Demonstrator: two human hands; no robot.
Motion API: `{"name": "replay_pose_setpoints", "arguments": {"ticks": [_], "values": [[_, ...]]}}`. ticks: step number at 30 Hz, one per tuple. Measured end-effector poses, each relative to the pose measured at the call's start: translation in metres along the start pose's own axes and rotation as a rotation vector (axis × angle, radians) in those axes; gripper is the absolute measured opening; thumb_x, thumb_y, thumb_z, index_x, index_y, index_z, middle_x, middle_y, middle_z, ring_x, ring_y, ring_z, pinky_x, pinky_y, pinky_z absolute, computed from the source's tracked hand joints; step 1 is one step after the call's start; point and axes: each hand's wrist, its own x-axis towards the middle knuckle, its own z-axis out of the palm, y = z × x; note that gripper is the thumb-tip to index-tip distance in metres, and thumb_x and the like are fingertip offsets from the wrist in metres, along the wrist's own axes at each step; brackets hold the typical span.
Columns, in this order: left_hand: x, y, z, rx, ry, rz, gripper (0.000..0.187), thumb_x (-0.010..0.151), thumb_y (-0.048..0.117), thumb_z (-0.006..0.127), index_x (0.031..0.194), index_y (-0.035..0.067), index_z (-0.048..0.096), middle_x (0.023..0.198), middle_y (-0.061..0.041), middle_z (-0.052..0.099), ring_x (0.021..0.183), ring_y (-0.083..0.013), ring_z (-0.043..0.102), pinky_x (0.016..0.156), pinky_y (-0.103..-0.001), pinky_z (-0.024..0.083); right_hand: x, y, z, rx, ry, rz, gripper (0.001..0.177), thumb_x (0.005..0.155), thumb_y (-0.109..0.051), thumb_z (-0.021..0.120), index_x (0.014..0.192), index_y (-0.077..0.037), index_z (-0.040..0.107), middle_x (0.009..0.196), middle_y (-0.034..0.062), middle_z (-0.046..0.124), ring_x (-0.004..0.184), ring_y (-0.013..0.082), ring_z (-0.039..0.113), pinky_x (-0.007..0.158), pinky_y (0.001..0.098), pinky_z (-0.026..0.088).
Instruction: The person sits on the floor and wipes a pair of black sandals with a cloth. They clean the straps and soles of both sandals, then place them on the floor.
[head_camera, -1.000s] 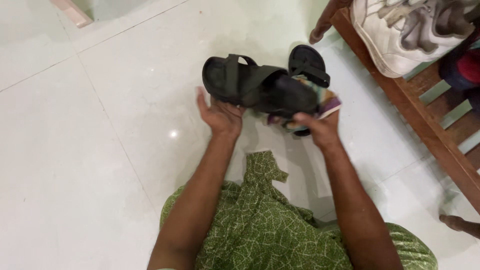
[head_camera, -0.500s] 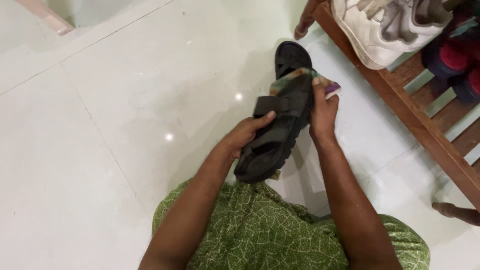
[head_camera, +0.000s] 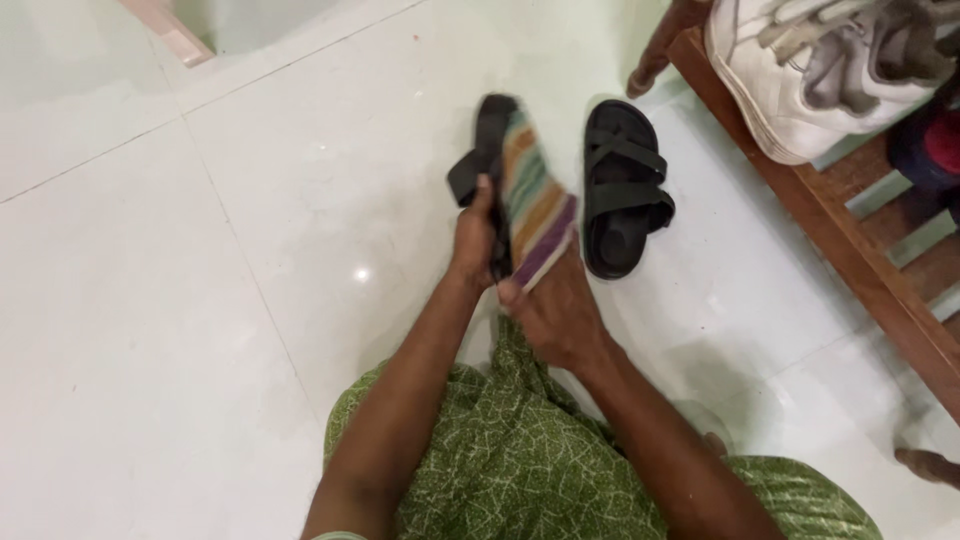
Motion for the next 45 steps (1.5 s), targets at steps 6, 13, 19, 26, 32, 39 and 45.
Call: {"name": "replay_pose_setpoints", "arguments": {"ticks": [6, 13, 19, 26, 32, 39, 45], "values": [[-0.024, -0.031, 0.035, 0.431, -0.124, -0.122, 0.069, 0.100, 0.058, 0.053, 0.117, -0.007, 0.071, 0.099, -0.011, 0.075, 0.086, -0.0193, 0.070, 0.078, -0.034, 0.057, 0.012, 0.045, -0.033, 0.156, 0.077, 0.406, 0.077, 0.110, -0.051, 0.034, 0.157, 0.011, 0.030, 0.155, 0.0342, 0.037, 0.143, 0.0456, 0.037, 0.114, 0.0481, 0.033], [-0.044, -0.056, 0.035, 0.553, -0.283, -0.089, 0.066, 0.099, 0.056, 0.057, 0.117, -0.007, 0.070, 0.104, -0.012, 0.076, 0.092, -0.0182, 0.072, 0.085, -0.032, 0.059, 0.006, 0.119, -0.067, 0.728, 0.412, 0.649, 0.077, 0.104, -0.054, 0.047, 0.145, 0.010, 0.050, 0.140, 0.0278, 0.061, 0.127, 0.0371, 0.060, 0.108, 0.0407, 0.050], [-0.020, -0.021, 0.022, 0.065, -0.050, -0.061, 0.072, 0.099, 0.062, 0.054, 0.124, -0.005, 0.064, 0.103, -0.015, 0.072, 0.088, -0.0253, 0.071, 0.081, -0.039, 0.059, -0.011, 0.103, 0.012, 0.394, -0.022, 0.635, 0.073, 0.111, -0.058, 0.038, 0.137, 0.009, 0.055, 0.133, 0.0247, 0.058, 0.122, 0.0363, 0.056, 0.103, 0.0456, 0.042], [-0.011, 0.033, 0.001, -0.194, 0.053, 0.046, 0.073, 0.099, 0.059, 0.050, 0.136, -0.004, 0.056, 0.121, -0.020, 0.066, 0.103, -0.0297, 0.068, 0.090, -0.042, 0.059, -0.030, 0.036, 0.052, 0.386, -0.080, 0.270, 0.058, 0.109, -0.049, 0.032, 0.128, 0.003, 0.050, 0.108, 0.0177, 0.057, 0.102, 0.0285, 0.059, 0.088, 0.0442, 0.053], [-0.007, 0.019, 0.010, -0.201, 0.123, 0.051, 0.069, 0.102, 0.052, 0.049, 0.136, -0.008, 0.056, 0.127, -0.020, 0.067, 0.112, -0.0308, 0.068, 0.095, -0.041, 0.060, -0.030, 0.047, 0.037, 0.154, -0.071, 0.301, 0.047, 0.110, -0.043, 0.038, 0.107, -0.002, 0.061, 0.092, 0.0172, 0.060, 0.091, 0.0345, 0.062, 0.085, 0.0483, 0.048], [-0.009, 0.006, 0.008, 0.118, 0.256, 0.113, 0.065, 0.105, 0.051, 0.052, 0.119, -0.011, 0.065, 0.103, -0.017, 0.067, 0.094, -0.0277, 0.064, 0.081, -0.040, 0.054, -0.028, 0.051, 0.040, 0.064, 0.139, 0.032, 0.047, 0.114, -0.039, 0.039, 0.123, 0.004, 0.056, 0.112, 0.0236, 0.061, 0.106, 0.0418, 0.060, 0.093, 0.0508, 0.047], [-0.024, -0.011, 0.024, 0.814, 0.107, 0.256, 0.064, 0.102, 0.054, 0.058, 0.097, -0.009, 0.073, 0.077, -0.009, 0.069, 0.072, -0.0179, 0.063, 0.068, -0.034, 0.053, -0.026, 0.092, -0.005, 0.244, 0.078, 0.553, 0.059, 0.114, -0.047, 0.036, 0.112, 0.008, 0.058, 0.101, 0.0249, 0.059, 0.091, 0.0391, 0.057, 0.089, 0.0497, 0.044]]}}
